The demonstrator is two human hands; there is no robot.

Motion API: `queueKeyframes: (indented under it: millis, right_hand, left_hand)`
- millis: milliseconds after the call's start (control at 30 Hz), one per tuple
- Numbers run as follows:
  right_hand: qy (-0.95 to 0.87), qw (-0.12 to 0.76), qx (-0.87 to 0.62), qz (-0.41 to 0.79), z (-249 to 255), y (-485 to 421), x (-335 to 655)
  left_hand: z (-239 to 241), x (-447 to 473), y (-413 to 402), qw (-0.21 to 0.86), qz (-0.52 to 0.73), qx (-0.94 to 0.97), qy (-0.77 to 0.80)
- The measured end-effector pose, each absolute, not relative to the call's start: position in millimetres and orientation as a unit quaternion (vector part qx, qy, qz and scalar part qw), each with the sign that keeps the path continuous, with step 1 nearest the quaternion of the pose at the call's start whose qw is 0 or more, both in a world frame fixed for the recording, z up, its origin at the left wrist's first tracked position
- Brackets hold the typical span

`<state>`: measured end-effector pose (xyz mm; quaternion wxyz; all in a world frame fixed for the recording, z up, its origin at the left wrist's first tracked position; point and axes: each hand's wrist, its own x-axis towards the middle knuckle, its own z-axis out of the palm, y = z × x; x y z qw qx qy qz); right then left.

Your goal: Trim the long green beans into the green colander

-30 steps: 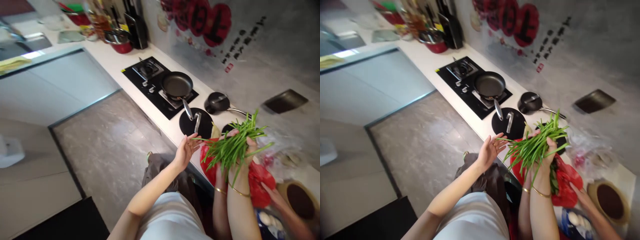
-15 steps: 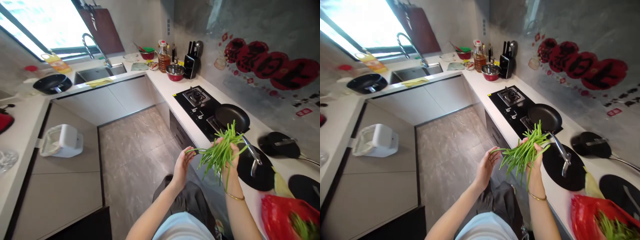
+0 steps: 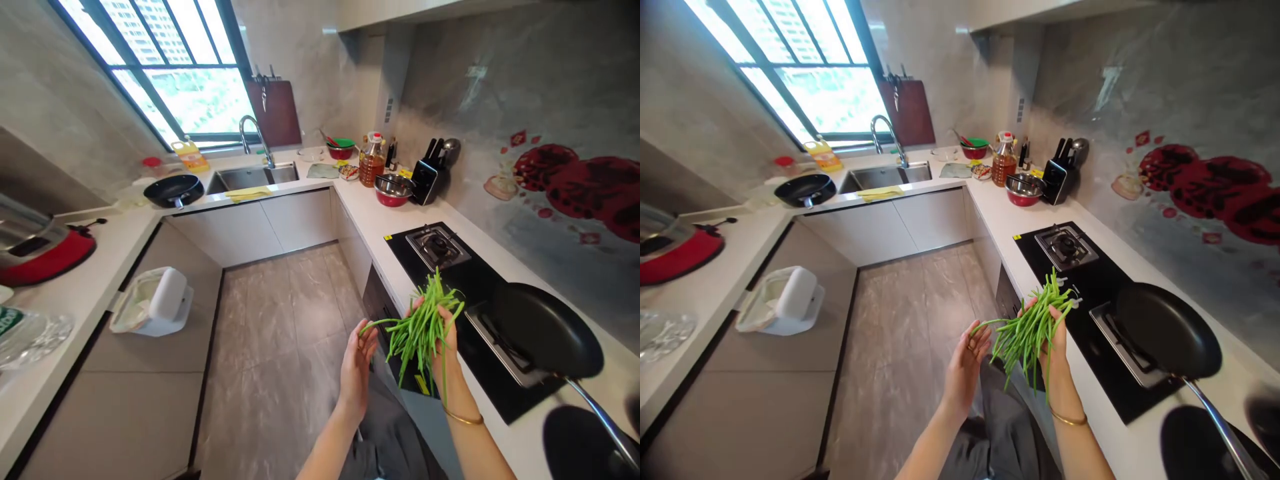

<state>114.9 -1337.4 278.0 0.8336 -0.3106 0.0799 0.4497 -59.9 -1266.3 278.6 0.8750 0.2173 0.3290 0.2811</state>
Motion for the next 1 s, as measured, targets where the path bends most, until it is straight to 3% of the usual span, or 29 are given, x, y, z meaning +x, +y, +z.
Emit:
queueKeyframes:
  millis: [300, 567, 767, 1000]
  right_hand:
    - [0.038, 0.826, -0.321, 0.461, 273, -1215, 230]
    - [-0.006, 0.784, -0.336, 0.522, 276, -1074, 283]
    - [-0.02, 0.759, -0.345, 0.552, 251, -937, 313]
    - [0.0, 0.774, -0.364, 0.518, 255, -783, 337]
  left_hand:
    - [278, 46, -1134, 0.853, 0.333, 0.224, 0.334]
    - [255, 82, -1022, 0.834, 0.375, 0.146, 0.379]
    - [228, 98, -882, 0.835, 0.383, 0.147, 0.367]
    - [250, 122, -695, 0.84, 0.342, 0.227, 0.354]
